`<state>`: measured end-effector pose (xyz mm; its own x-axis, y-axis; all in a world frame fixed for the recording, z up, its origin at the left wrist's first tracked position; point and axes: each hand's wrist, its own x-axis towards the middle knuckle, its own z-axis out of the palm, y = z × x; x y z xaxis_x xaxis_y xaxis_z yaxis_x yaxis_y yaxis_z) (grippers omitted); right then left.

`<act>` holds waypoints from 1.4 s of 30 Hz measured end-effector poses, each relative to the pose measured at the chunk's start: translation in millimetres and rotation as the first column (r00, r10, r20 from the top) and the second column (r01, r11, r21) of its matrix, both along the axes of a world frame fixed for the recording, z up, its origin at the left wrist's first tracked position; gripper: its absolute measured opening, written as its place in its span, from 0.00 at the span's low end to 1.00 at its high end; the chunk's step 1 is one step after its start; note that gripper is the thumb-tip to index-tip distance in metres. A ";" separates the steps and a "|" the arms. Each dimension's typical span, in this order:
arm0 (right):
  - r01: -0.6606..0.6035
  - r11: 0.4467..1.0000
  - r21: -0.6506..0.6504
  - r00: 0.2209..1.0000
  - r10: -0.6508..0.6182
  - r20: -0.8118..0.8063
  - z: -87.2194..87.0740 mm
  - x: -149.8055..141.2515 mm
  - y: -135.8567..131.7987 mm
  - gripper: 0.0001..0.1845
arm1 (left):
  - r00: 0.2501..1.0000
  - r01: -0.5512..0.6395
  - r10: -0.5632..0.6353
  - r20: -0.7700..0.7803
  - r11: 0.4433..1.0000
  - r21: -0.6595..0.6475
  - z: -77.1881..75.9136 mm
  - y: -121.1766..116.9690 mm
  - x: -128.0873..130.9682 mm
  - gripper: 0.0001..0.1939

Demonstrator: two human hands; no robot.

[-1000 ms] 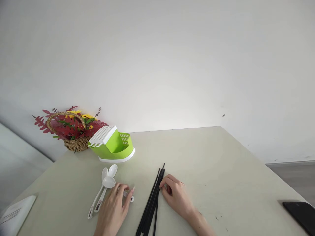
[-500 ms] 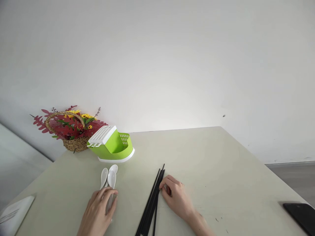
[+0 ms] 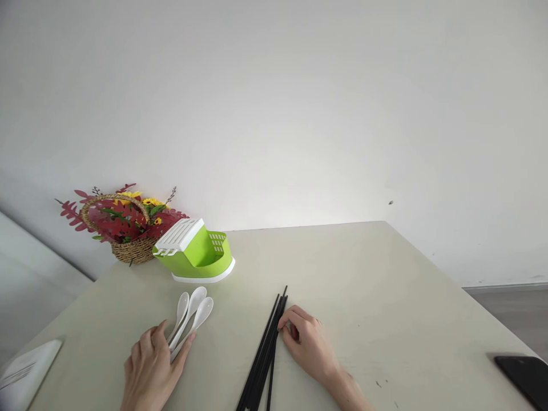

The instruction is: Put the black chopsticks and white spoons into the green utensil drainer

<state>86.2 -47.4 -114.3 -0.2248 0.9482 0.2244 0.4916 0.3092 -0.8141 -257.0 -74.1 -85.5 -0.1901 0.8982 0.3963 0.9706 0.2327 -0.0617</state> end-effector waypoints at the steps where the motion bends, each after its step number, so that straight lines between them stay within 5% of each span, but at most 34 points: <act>1: 0.003 1.000 -0.001 1.000 -0.003 0.001 0.0 0.0 -0.2 0.10 | 1.000 -0.015 0.015 -0.003 1.000 -0.019 1.9 0.8 0.0 0.36; 13: -0.014 1.000 -0.023 1.000 0.013 -0.020 0.3 0.1 0.2 0.10 | 1.000 0.022 -0.021 0.014 0.992 -0.122 2.4 9.4 2.1 0.27; 24: -0.009 1.000 -0.027 1.000 0.008 -0.019 2.1 -0.3 -0.3 0.10 | 0.976 0.145 -0.153 -0.157 0.987 -0.064 3.3 8.2 4.8 0.31; 30: -0.008 0.999 -0.035 0.999 0.006 -0.037 0.6 -0.5 0.4 0.09 | 0.961 0.275 -0.274 -0.028 0.961 0.040 0.1 4.7 10.2 0.30; 37: 0.000 0.997 -0.074 0.990 -0.010 -0.144 3.8 1.1 2.4 0.08 | 0.833 0.472 -0.490 0.257 0.872 0.133 9.6 -6.4 75.0 0.23; 42: 0.185 0.965 -0.184 0.934 -0.231 -0.272 2.0 18.0 14.9 0.09 | 0.755 0.590 -0.578 0.310 0.805 0.065 19.3 -15.6 138.4 0.18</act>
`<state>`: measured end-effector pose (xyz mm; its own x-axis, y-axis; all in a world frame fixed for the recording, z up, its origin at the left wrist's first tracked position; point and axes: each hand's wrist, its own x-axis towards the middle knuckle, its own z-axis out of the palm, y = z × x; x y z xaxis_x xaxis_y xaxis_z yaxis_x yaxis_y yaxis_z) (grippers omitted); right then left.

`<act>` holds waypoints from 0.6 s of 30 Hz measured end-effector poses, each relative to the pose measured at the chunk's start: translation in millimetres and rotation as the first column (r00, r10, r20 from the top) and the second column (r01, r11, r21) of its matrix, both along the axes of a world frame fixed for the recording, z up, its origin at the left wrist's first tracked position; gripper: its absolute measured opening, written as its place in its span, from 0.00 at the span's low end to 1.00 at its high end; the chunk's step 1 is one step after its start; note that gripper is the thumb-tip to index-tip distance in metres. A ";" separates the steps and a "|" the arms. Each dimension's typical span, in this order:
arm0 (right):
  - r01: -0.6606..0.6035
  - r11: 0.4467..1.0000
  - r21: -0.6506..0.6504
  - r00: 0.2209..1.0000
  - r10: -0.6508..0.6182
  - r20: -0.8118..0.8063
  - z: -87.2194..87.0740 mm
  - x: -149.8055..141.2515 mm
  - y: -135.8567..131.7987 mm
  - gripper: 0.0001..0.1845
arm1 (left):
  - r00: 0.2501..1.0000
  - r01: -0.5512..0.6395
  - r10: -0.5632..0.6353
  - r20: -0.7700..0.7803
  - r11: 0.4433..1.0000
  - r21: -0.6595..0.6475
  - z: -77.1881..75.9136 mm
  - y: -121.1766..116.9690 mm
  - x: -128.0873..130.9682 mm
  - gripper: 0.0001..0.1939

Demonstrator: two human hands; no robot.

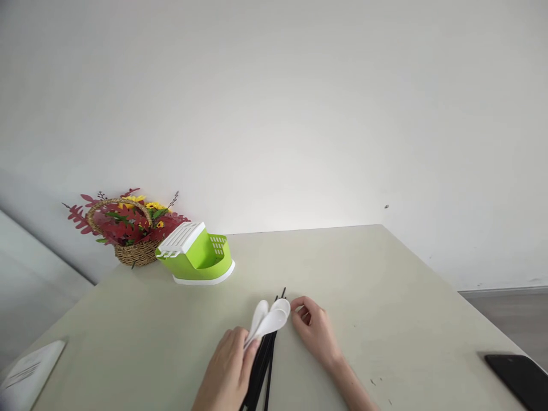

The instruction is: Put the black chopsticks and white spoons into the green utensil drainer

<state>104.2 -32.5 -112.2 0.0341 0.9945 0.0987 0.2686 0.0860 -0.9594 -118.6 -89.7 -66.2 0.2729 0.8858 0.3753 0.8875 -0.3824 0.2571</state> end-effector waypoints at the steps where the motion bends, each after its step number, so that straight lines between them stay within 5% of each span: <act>1: 0.054 0.998 -0.018 0.997 -0.055 -0.050 -1.2 6.4 3.5 0.09 | 1.000 0.017 -0.018 -0.016 1.000 -0.015 0.5 -1.7 10.6 0.17; 7: 0.260 0.950 -0.176 0.886 -0.307 -0.347 -7.4 55.9 16.2 0.15 | 0.991 0.028 -0.038 -0.125 0.997 -0.075 -17.5 -4.9 59.1 0.13; 13: 0.277 0.948 -0.158 0.907 -0.313 -0.283 -7.1 97.8 10.2 0.15 | 0.966 -0.097 0.073 -0.249 0.992 -0.086 -45.1 4.4 88.7 0.08; 18: 0.257 0.963 -0.082 0.937 -0.269 -0.224 -8.0 106.2 4.3 0.16 | 0.957 -0.070 0.037 -0.287 0.992 -0.105 -35.1 8.1 100.7 0.09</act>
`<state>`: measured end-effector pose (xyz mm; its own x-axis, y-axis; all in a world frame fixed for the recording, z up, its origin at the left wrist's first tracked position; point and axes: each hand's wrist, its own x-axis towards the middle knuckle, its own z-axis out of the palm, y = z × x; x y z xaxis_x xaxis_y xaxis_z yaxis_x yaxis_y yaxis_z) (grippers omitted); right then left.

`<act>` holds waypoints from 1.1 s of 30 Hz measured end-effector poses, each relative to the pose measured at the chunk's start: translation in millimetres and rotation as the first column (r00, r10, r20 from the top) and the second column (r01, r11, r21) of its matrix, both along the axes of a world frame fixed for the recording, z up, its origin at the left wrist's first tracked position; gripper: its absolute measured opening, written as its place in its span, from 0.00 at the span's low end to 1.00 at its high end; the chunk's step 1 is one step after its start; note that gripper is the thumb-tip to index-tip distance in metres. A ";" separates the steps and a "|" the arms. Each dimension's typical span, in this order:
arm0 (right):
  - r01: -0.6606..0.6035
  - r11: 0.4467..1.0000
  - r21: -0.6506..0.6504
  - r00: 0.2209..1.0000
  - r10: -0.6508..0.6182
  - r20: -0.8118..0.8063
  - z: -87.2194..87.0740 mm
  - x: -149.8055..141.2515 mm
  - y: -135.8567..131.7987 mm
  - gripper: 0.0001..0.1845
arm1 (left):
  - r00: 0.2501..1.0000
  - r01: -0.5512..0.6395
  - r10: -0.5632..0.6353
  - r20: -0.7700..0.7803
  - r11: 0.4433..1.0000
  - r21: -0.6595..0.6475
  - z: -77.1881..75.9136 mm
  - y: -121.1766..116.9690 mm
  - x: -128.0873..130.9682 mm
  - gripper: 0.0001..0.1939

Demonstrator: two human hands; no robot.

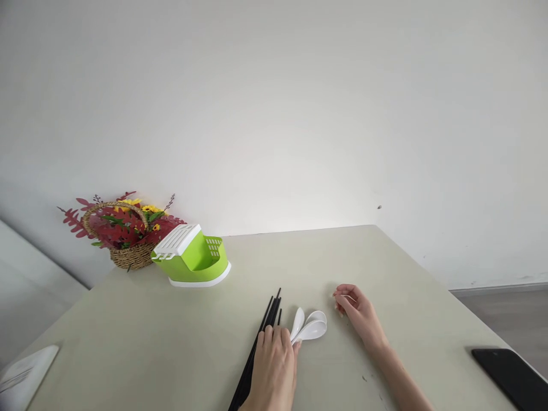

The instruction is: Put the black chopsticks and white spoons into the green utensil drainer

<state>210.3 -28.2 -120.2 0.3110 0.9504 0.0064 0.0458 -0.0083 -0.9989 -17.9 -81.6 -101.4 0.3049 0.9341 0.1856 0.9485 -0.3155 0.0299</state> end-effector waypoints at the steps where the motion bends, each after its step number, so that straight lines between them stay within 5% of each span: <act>1: -0.009 1.000 0.014 1.000 0.009 0.015 -1.0 -1.0 -0.3 0.17 | 1.000 -0.003 0.003 -0.008 1.000 -0.015 2.9 0.3 2.6 0.10; 10: -0.064 0.998 0.030 0.983 0.057 0.172 -17.7 -3.2 2.4 0.13 | 1.000 0.011 -0.012 -0.022 0.997 -0.073 5.5 -2.2 21.3 0.07; 21: -0.074 0.997 0.010 0.966 0.069 0.249 -15.3 -6.4 0.2 0.11 | 0.999 -0.041 0.041 0.007 0.999 -0.019 -1.4 3.9 7.1 0.10; 33: -0.069 0.998 0.007 0.957 0.064 0.283 -12.9 -8.9 -0.7 0.10 | 0.998 -0.059 0.059 -0.005 0.997 -0.048 9.5 3.3 -7.4 0.11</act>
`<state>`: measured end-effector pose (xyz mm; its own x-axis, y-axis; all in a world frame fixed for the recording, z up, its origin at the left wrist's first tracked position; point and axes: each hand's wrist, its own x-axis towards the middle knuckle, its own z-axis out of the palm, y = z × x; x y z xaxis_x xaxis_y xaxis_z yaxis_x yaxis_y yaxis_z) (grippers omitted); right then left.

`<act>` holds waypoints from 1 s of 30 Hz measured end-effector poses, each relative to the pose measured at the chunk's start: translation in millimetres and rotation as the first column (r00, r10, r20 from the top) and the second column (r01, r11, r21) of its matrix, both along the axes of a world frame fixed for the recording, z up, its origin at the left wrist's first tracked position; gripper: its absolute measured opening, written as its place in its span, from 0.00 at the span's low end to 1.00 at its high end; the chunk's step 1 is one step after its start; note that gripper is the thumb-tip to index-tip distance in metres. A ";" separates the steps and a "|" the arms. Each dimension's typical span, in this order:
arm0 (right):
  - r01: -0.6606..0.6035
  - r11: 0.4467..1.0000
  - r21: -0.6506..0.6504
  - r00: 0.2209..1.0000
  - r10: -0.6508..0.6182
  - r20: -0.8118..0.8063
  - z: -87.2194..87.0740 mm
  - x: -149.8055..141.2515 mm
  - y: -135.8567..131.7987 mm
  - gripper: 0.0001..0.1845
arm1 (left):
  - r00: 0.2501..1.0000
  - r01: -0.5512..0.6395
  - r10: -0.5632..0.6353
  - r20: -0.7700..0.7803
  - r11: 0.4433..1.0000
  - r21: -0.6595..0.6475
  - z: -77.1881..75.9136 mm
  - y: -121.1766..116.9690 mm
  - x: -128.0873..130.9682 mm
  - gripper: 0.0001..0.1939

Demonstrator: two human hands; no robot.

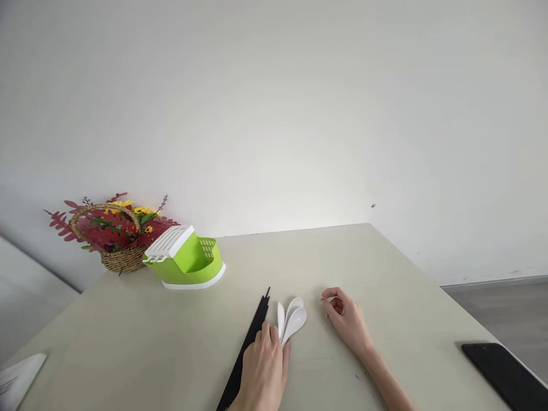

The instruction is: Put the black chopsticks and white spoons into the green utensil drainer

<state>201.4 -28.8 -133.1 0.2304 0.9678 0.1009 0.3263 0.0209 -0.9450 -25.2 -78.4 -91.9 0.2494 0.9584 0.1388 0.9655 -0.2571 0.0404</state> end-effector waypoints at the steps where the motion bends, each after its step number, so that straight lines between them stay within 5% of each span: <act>1: 0.001 1.000 0.005 1.000 -0.001 -0.004 -0.1 0.1 0.2 0.10 | 1.000 0.006 -0.006 0.004 1.000 -0.006 0.8 -1.6 1.2 0.11; 11: -0.008 1.000 0.025 1.000 0.008 0.008 -0.8 0.6 0.2 0.11 | 0.999 0.033 -0.033 0.000 0.999 -0.043 2.2 -9.7 4.7 0.11; 17: -0.020 1.000 -0.009 1.000 0.021 0.020 -1.9 1.4 -0.2 0.10 | 0.998 0.058 -0.057 0.010 0.997 -0.056 21.2 -9.2 -3.0 0.14; 22: -0.031 0.999 -0.038 0.999 0.032 0.034 -1.3 1.2 -0.5 0.10 | 0.990 0.065 -0.087 0.108 0.978 0.197 67.3 32.4 -42.2 0.15; 27: -0.037 0.999 -0.022 0.998 0.038 0.041 -2.2 1.2 0.1 0.10 | 0.982 -0.081 -0.032 0.184 0.815 0.573 131.7 94.3 -117.5 0.21; 30: -0.026 0.999 -0.019 0.999 0.027 0.042 -1.3 1.0 -0.1 0.10 | 0.973 -0.192 0.056 0.223 0.732 0.654 150.2 125.4 -164.8 0.27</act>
<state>202.4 -28.9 -134.3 0.2006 0.9753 0.0924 0.3652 0.0131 -0.9308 -190.0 47.0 58.3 0.0408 0.6209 0.7828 0.9839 -0.1613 0.0767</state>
